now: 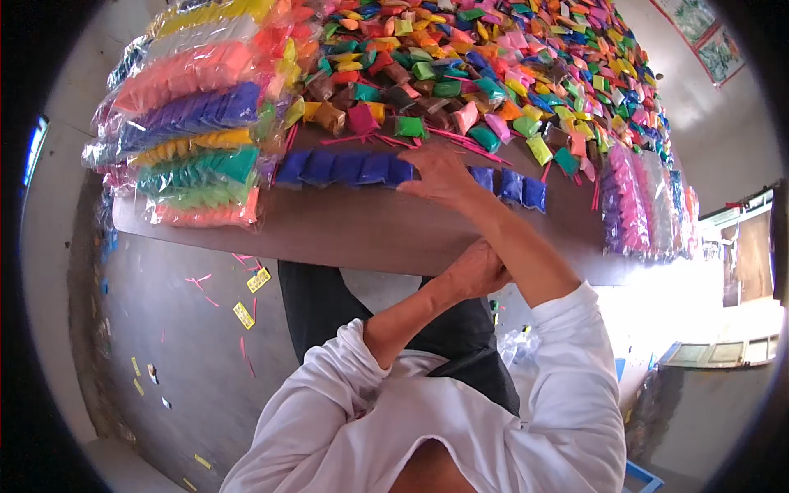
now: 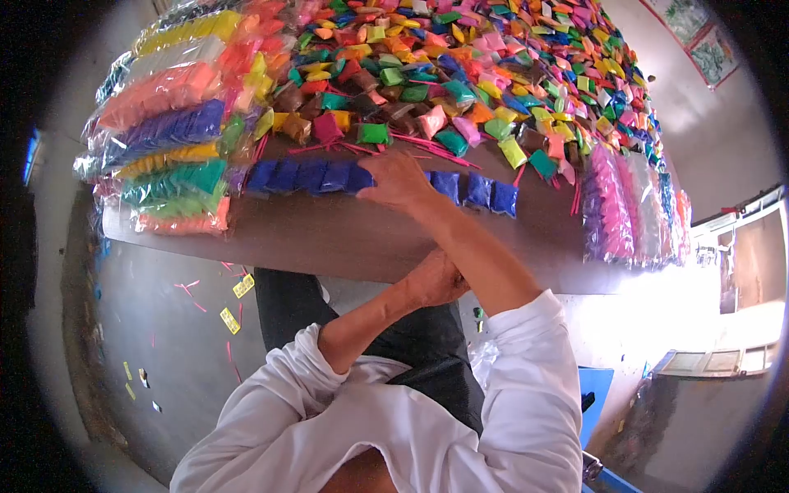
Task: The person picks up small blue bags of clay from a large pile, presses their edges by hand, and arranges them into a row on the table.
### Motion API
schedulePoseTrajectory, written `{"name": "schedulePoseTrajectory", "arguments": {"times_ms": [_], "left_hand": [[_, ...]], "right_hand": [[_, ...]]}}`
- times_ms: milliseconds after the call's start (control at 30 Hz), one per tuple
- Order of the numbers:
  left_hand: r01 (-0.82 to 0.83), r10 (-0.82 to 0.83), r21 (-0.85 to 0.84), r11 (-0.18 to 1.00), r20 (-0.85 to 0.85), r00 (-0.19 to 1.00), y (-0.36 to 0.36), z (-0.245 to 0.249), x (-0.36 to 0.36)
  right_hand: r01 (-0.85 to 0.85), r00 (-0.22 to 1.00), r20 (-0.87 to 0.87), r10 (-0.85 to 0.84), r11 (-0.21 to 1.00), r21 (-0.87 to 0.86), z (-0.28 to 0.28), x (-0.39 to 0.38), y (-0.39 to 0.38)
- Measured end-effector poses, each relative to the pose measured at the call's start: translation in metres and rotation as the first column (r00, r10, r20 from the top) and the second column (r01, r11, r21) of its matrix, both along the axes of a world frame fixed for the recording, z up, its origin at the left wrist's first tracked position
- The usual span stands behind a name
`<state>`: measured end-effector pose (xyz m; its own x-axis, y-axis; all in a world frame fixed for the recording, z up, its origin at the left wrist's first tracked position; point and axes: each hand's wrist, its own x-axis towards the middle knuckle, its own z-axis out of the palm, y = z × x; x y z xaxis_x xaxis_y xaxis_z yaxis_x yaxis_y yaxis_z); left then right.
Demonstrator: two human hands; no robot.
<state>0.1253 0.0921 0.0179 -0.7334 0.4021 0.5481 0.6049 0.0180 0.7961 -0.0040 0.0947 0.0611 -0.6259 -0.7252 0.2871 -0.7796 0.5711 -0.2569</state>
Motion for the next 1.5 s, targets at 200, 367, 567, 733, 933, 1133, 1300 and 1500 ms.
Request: {"name": "schedulePoseTrajectory", "arguments": {"times_ms": [200,367,567,733,933,1133,1300,1500], "left_hand": [[0.002,-0.013,-0.237,0.972,-0.045,0.999,-0.002,-0.007,-0.004],[-0.045,0.031,-0.211,0.977,-0.067,0.997,-0.001,-0.008,0.0],[-0.037,0.017,-0.207,0.978,-0.097,0.995,0.0,-0.013,-0.002],[0.009,-0.02,-0.24,0.971,-0.045,0.999,-0.004,-0.004,-0.002],[-0.023,-0.001,-0.205,0.978,-0.119,0.993,-0.003,-0.008,-0.002],[-0.045,0.027,-0.198,0.979,-0.095,0.995,-0.001,-0.005,-0.001],[-0.053,0.032,-0.181,0.982,-0.119,0.992,-0.001,-0.005,0.0],[-0.057,0.034,-0.175,0.983,-0.132,0.991,-0.001,-0.005,-0.001]], "right_hand": [[0.136,0.986,0.11,-0.127,0.988,-0.079,0.025,-0.006,0.041],[0.203,0.964,0.158,-0.213,0.976,0.074,0.034,0.0,0.09],[0.127,0.99,0.057,-0.132,0.989,0.079,0.003,0.006,0.091],[0.168,0.967,0.199,-0.162,0.986,-0.014,0.001,0.006,0.077],[0.131,0.988,0.089,-0.127,0.99,-0.046,-0.002,0.005,0.069],[0.166,0.984,0.054,-0.173,0.98,0.105,0.031,0.014,0.115],[0.051,0.998,0.012,-0.054,0.977,0.207,0.017,0.013,0.137],[0.213,0.967,0.108,-0.231,0.965,0.156,0.012,0.015,0.113]]}}
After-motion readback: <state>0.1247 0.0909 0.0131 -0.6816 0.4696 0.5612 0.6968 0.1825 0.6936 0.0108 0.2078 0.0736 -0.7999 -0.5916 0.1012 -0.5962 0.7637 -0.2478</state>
